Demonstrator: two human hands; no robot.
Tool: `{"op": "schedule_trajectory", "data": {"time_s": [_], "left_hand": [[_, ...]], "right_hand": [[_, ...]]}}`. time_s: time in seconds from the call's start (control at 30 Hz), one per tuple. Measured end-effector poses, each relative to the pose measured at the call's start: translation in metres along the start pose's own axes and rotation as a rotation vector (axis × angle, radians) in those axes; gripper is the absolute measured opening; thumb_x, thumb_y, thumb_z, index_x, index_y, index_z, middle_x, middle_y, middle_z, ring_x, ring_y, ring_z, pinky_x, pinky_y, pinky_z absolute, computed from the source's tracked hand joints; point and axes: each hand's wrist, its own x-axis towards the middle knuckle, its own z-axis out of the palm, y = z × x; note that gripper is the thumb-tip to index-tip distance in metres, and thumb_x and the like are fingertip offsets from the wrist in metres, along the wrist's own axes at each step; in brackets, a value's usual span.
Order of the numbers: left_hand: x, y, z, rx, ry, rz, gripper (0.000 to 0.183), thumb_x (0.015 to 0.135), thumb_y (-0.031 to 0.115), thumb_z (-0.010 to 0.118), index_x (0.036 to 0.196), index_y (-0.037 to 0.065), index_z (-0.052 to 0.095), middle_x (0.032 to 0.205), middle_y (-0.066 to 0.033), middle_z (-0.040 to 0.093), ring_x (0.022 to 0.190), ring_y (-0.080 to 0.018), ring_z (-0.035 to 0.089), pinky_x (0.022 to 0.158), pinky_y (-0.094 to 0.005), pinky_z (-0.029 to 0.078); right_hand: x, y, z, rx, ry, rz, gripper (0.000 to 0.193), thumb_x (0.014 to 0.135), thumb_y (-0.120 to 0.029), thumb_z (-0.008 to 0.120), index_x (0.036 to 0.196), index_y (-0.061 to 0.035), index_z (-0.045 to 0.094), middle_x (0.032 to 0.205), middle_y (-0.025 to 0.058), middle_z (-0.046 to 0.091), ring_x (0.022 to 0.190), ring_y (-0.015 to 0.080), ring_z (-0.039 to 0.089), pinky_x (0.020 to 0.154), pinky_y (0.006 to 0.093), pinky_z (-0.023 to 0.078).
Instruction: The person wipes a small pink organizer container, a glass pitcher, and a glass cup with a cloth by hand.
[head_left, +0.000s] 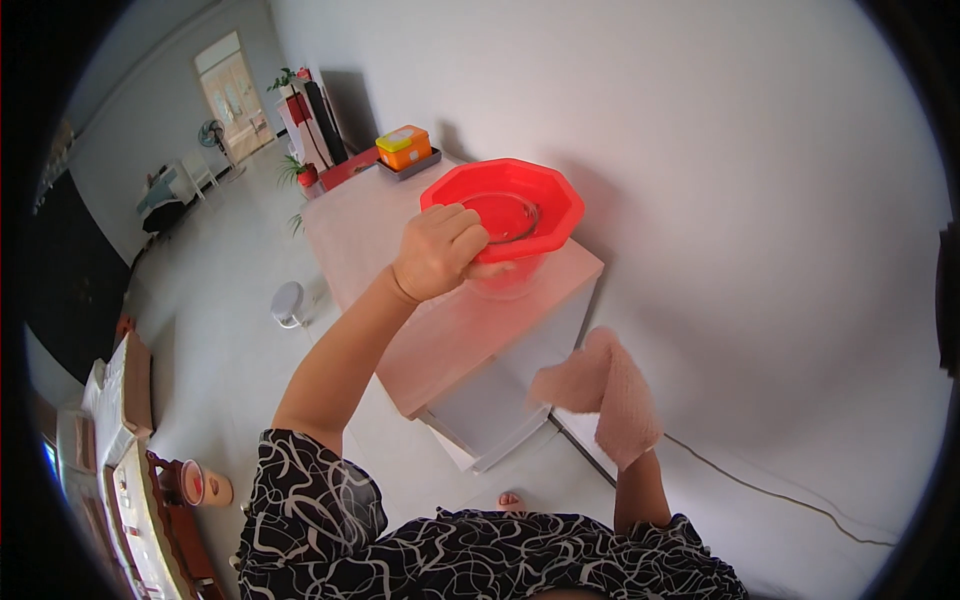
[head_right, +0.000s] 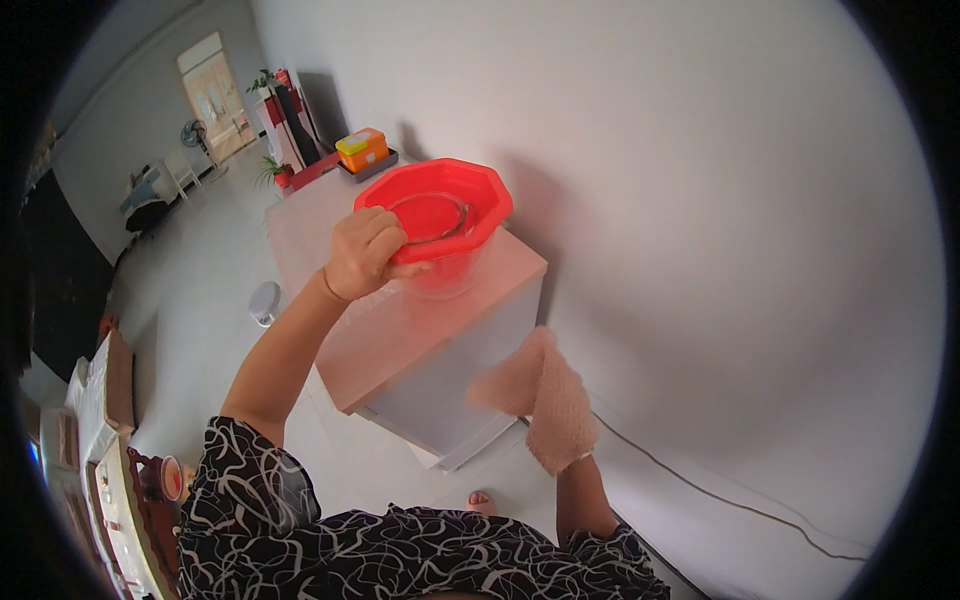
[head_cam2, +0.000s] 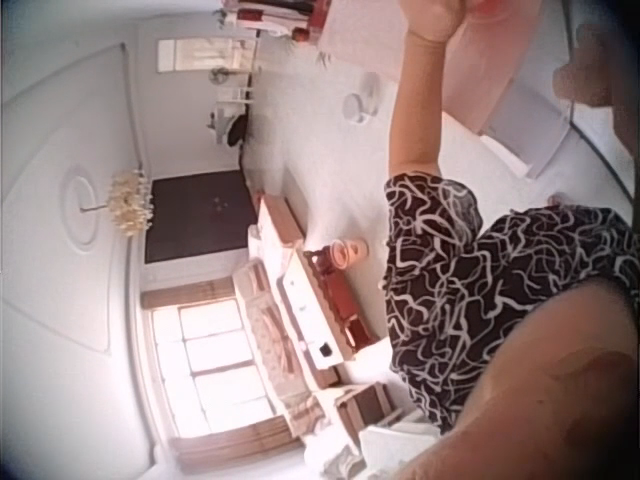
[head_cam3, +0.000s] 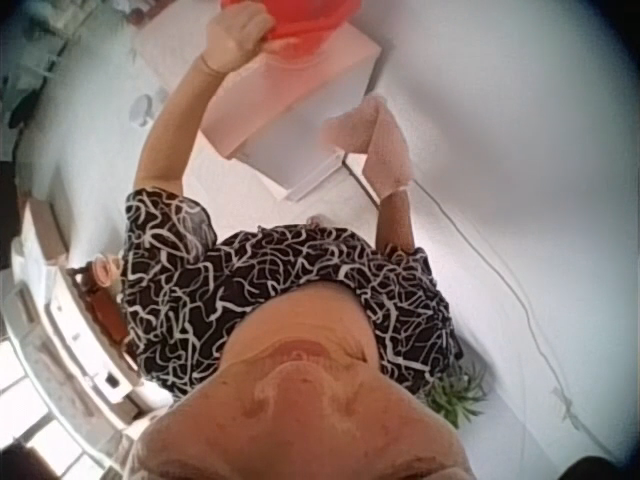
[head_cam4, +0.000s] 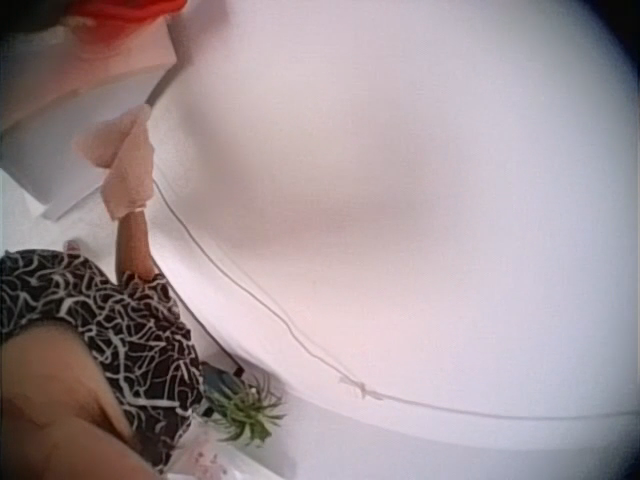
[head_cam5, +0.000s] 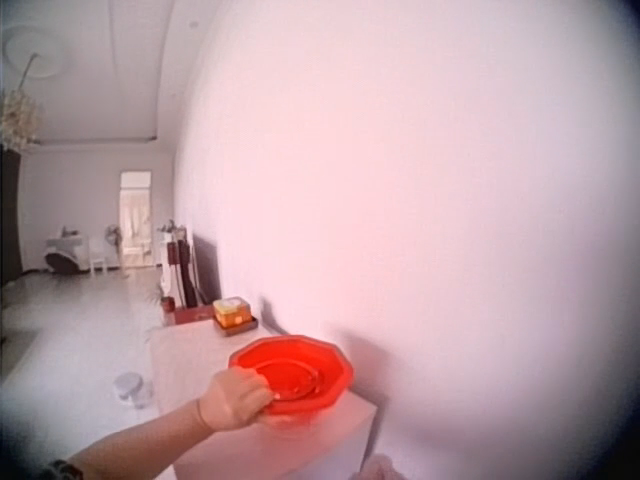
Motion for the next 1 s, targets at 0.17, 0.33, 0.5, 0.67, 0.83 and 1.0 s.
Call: {"op": "schedule_trajectory", "data": {"time_s": [0.17, 0.33, 0.5, 0.67, 0.83, 1.0], "left_hand": [[0.003, -0.005, -0.019, -0.112, -0.161, -0.01, 0.036, 0.069, 0.034, 0.065, 0.066, 0.005, 0.044, 0.068, -0.0096, 0.045, 0.059, -0.0238, 0.047, 0.05, -0.033, 0.04], [0.021, -0.019, -0.025, -0.421, -0.323, -0.542, 0.025, 0.08, 0.026, 0.056, 0.08, 0.002, 0.048, 0.077, -0.0119, 0.048, 0.076, -0.0224, 0.05, 0.069, -0.0346, 0.041], [0.037, -0.047, 0.012, -0.338, -0.746, -0.739, 0.027, 0.077, 0.022, 0.058, 0.094, 0.002, 0.051, 0.09, -0.0099, 0.056, 0.086, -0.0234, 0.053, 0.072, -0.032, 0.042], [0.048, -0.057, 0.028, -0.228, -1.059, -0.584, 0.019, 0.076, 0.015, 0.056, 0.091, 0.004, 0.052, 0.082, -0.0112, 0.058, 0.078, -0.0238, 0.055, 0.066, -0.0334, 0.044], [0.048, -0.065, 0.017, -0.358, -0.902, -0.678, 0.011, 0.078, 0.013, 0.051, 0.083, 0.003, 0.051, 0.078, -0.0088, 0.059, 0.071, -0.0201, 0.055, 0.061, -0.0319, 0.043], [0.075, -0.069, -0.005, -0.646, -0.665, -0.905, 0.013, 0.08, 0.015, 0.05, 0.08, 0.002, 0.05, 0.069, -0.0056, 0.059, 0.055, -0.0132, 0.052, 0.048, -0.0273, 0.042]], "right_hand": [[0.031, -0.016, 0.003, 0.15, 0.157, -0.233, 0.02, 0.082, -0.02, 0.044, 0.091, -0.0026, 0.042, 0.08, 0.0098, 0.054, 0.077, 0.0225, 0.054, 0.068, 0.03, 0.042], [0.062, -0.03, 0.02, 0.191, 0.125, -0.349, 0.021, 0.082, -0.02, 0.045, 0.094, -0.0025, 0.042, 0.082, 0.0098, 0.054, 0.078, 0.0216, 0.054, 0.068, 0.0291, 0.042], [0.068, -0.026, 0.037, 0.187, 0.032, -0.338, 0.022, 0.082, -0.02, 0.045, 0.096, -0.0024, 0.041, 0.085, 0.0097, 0.054, 0.079, 0.0208, 0.054, 0.068, 0.0282, 0.043], [0.065, -0.015, 0.044, 0.171, -0.028, -0.277, 0.024, 0.082, -0.02, 0.046, 0.098, -0.0022, 0.041, 0.087, 0.0096, 0.054, 0.08, 0.0199, 0.054, 0.069, 0.0273, 0.043], [0.066, -0.002, 0.046, 0.169, -0.042, -0.222, 0.026, 0.083, -0.019, 0.047, 0.101, -0.0021, 0.041, 0.089, 0.0096, 0.054, 0.081, 0.019, 0.054, 0.069, 0.0264, 0.044], [0.054, 0.002, 0.02, 0.154, 0.048, -0.206, 0.027, 0.083, -0.019, 0.047, 0.103, -0.002, 0.041, 0.091, 0.0095, 0.054, 0.083, 0.0181, 0.054, 0.069, 0.0255, 0.044]]}}
